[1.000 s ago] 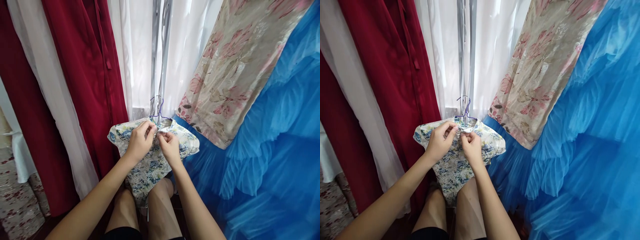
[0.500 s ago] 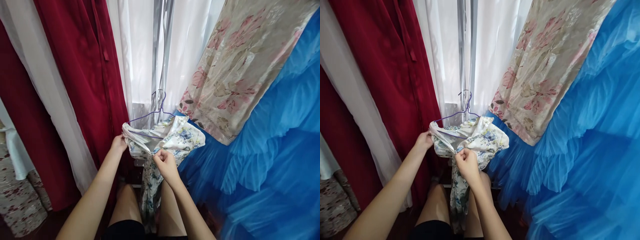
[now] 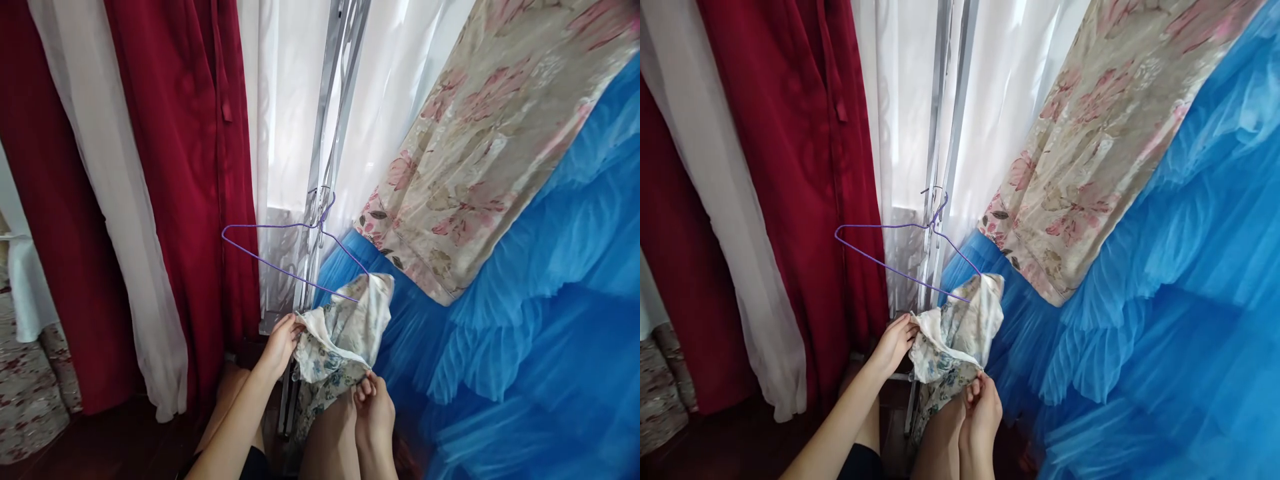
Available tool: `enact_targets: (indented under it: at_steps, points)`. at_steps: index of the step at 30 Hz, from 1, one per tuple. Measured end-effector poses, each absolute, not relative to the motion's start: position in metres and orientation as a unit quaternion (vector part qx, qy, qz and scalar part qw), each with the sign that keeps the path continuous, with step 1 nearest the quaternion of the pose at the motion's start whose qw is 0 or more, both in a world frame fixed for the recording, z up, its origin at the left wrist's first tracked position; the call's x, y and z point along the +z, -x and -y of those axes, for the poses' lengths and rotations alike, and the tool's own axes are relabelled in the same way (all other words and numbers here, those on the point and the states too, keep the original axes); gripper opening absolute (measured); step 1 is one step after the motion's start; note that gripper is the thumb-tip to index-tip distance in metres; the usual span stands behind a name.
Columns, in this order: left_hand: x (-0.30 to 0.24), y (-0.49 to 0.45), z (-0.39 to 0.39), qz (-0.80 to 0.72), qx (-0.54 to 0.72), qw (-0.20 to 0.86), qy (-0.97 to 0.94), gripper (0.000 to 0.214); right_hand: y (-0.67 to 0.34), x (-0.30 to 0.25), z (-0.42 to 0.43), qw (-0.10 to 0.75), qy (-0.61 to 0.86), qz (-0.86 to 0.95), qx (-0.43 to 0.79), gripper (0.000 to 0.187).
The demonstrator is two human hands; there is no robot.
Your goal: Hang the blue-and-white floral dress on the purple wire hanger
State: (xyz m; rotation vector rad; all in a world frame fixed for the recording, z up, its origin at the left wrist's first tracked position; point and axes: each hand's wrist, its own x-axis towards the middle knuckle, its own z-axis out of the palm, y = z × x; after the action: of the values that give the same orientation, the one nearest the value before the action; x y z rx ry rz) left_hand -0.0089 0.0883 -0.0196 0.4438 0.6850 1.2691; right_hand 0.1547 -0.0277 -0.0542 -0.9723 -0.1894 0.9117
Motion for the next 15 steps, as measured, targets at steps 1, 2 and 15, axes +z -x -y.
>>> enact_targets:
  at_steps: [1,2,15]
  points:
    - [-0.014,0.006,-0.083,-0.303,0.578,0.722,-0.229,0.014,-0.157,-0.060,0.026,0.786,0.445,0.062,0.425,0.023]
    - [-0.008,0.004,-0.078,-0.291,0.578,0.715,-0.267,0.018,-0.157,-0.065,0.025,0.783,0.447,0.044,0.429,0.025]
    - [0.073,-0.004,0.004,-0.265,0.403,0.438,-0.759,0.015,-0.102,0.010,0.057,0.566,0.466,0.444,0.516,0.071]
